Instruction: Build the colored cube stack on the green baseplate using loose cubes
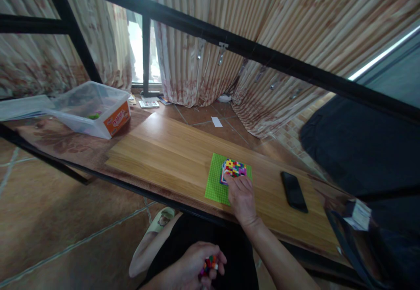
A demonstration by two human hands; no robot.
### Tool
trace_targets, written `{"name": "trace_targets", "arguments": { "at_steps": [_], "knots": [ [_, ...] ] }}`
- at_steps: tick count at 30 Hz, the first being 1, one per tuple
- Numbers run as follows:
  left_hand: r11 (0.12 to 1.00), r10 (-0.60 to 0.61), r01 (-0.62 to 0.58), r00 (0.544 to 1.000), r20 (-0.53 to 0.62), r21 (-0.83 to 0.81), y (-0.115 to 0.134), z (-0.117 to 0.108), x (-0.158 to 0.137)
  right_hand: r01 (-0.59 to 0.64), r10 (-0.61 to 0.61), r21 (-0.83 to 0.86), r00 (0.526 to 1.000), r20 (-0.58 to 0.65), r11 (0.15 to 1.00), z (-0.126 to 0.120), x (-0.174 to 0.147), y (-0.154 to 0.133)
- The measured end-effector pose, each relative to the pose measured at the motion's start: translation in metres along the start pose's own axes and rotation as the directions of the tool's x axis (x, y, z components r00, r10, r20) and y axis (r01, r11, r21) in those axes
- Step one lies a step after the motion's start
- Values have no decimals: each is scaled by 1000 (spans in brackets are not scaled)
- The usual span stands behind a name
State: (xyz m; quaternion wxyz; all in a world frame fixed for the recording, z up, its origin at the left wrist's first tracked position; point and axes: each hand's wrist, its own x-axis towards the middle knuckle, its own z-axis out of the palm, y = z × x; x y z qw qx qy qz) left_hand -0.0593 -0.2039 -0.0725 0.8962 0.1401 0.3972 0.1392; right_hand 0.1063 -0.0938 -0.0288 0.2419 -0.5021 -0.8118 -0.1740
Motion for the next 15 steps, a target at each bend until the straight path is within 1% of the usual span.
{"name": "trace_targets", "arguments": {
  "at_steps": [3, 5, 6, 7, 9, 11, 12, 13, 14, 15],
  "knots": [
    [998, 44, -45, 999, -19, -52, 6, 2, -2, -55, 55, 42, 998, 5, 998, -3, -2, 0],
    [990, 98, -100, 995, -26, -102, 14, 4, -8, -160, 164, 90, 986, -35, 983, -7, -8, -2],
    [982, 127, -131, 991, -35, -135, 20, 4, -12, -233, 244, 130, 968, -68, 964, -9, -12, -5],
    [971, 160, -165, 986, -41, -171, 26, 5, -16, -310, 331, 186, 939, -96, 932, -12, -18, -9],
    [931, 224, -233, 972, -63, -280, 40, 6, -24, -439, 495, 327, 862, -109, 837, -19, -29, -21],
    [882, 270, -267, 962, -49, -387, 51, 5, -30, -515, 604, 458, 794, -63, 725, -28, -39, -36],
    [854, 297, -285, 954, -41, -435, 56, 5, -31, -538, 636, 503, 771, -31, 677, -33, -43, -44],
    [829, 318, -299, 947, -42, -473, 59, 5, -32, -553, 652, 534, 758, 3, 640, -37, -46, -52],
    [806, 336, -309, 941, -41, -505, 62, 5, -32, -560, 653, 554, 756, 37, 616, -41, -49, -59],
    [787, 347, -314, 937, -40, -531, 63, 5, -32, -557, 636, 567, 768, 73, 607, -45, -51, -66]
  ]
}}
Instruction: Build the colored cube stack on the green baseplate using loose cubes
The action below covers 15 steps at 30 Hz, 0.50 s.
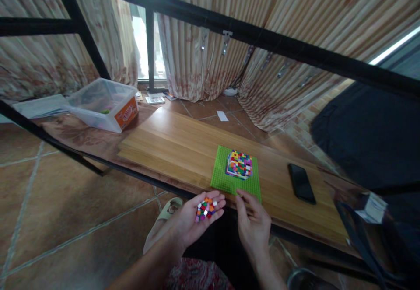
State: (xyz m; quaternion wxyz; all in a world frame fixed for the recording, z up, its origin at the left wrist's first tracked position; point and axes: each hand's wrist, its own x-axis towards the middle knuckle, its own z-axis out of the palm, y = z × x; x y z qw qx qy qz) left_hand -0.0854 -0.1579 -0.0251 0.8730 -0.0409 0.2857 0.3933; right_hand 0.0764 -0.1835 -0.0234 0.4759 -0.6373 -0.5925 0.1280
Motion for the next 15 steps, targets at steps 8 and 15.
{"name": "trace_targets", "arguments": {
  "at_steps": [8, 15],
  "knots": [
    [995, -2, 11, 996, 84, -101, -4, 1, 2, 214, -169, -140, 945, 279, 967, 3, -14, -13],
    [997, -20, 26, 997, 74, -79, -6, 2, 5, 228, -167, -177, 938, 303, 957, 10, -9, -8]
  ]
}}
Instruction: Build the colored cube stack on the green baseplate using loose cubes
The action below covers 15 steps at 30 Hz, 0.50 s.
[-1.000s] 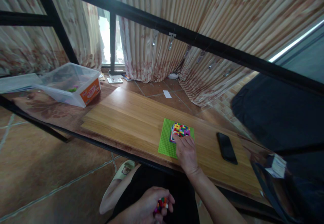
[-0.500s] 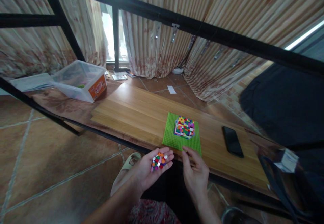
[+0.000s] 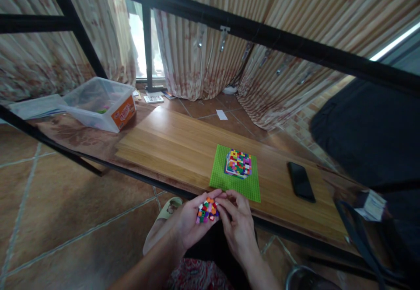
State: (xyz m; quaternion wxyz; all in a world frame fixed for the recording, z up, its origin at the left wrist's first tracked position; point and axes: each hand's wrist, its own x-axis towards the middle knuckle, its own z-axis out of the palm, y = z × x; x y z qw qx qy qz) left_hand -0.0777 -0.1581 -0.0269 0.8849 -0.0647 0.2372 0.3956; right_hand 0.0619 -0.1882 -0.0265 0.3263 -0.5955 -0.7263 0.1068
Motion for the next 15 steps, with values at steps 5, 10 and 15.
{"name": "trace_targets", "arguments": {
  "at_steps": [5, 10, 15],
  "knots": [
    [999, -33, 32, 999, -20, -23, -4, 1, 1, -34, 34, 13, 999, -14, 999, 2, 3, -1],
    [997, -39, 37, 999, -34, -66, -5, 1, 5, -14, 14, -1, 1000, 10, 1000, 1, 6, -1],
    [998, -37, 32, 996, -82, -61, -1, -3, 7, -34, 31, -30, 996, -89, 999, -3, 20, 9]
  ]
}}
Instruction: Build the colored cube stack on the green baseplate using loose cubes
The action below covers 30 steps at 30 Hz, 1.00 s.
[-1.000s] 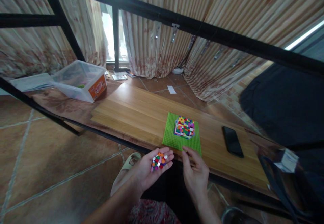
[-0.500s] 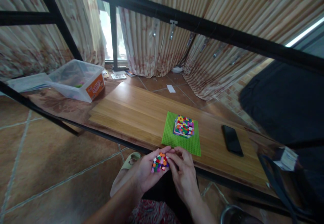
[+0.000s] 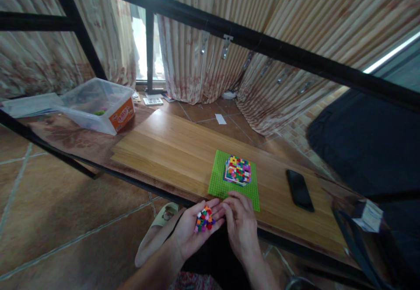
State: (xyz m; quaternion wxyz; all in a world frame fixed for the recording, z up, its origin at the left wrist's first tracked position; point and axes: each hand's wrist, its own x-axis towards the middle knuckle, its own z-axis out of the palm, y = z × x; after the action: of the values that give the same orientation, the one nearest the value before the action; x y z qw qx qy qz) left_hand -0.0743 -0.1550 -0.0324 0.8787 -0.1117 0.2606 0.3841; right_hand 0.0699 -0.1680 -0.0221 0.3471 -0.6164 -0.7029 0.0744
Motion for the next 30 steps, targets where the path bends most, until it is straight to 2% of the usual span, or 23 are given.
{"name": "trace_targets", "arguments": {
  "at_steps": [3, 7, 11, 15, 19, 26, 30],
  "knots": [
    [999, 6, -4, 997, -81, 33, 2, -3, -2, 24, -27, -37, 994, -108, 999, -1, 23, 14],
    [999, 21, -14, 989, -148, 49, 3, -5, -4, 90, -109, -124, 982, -155, 988, 1, 58, 35],
    [999, 20, -14, 989, -144, 45, 4, -7, -5, 181, -199, -209, 978, -68, 961, 6, 81, 45],
    [999, 23, -17, 992, -127, 47, 7, -12, -3, 221, -226, -279, 974, 16, 935, 8, 88, 46],
    [999, 17, -10, 992, -128, 53, 8, -15, -1, 201, -201, -262, 979, 28, 944, 8, 91, 45],
    [999, 21, -12, 982, -188, 52, 9, -11, -2, -20, 20, -89, 1000, -3, 996, 8, 101, 54],
    [997, 28, -15, 983, -184, 71, 8, -11, -1, -46, 47, -63, 999, 18, 997, 10, 105, 61]
  ]
}}
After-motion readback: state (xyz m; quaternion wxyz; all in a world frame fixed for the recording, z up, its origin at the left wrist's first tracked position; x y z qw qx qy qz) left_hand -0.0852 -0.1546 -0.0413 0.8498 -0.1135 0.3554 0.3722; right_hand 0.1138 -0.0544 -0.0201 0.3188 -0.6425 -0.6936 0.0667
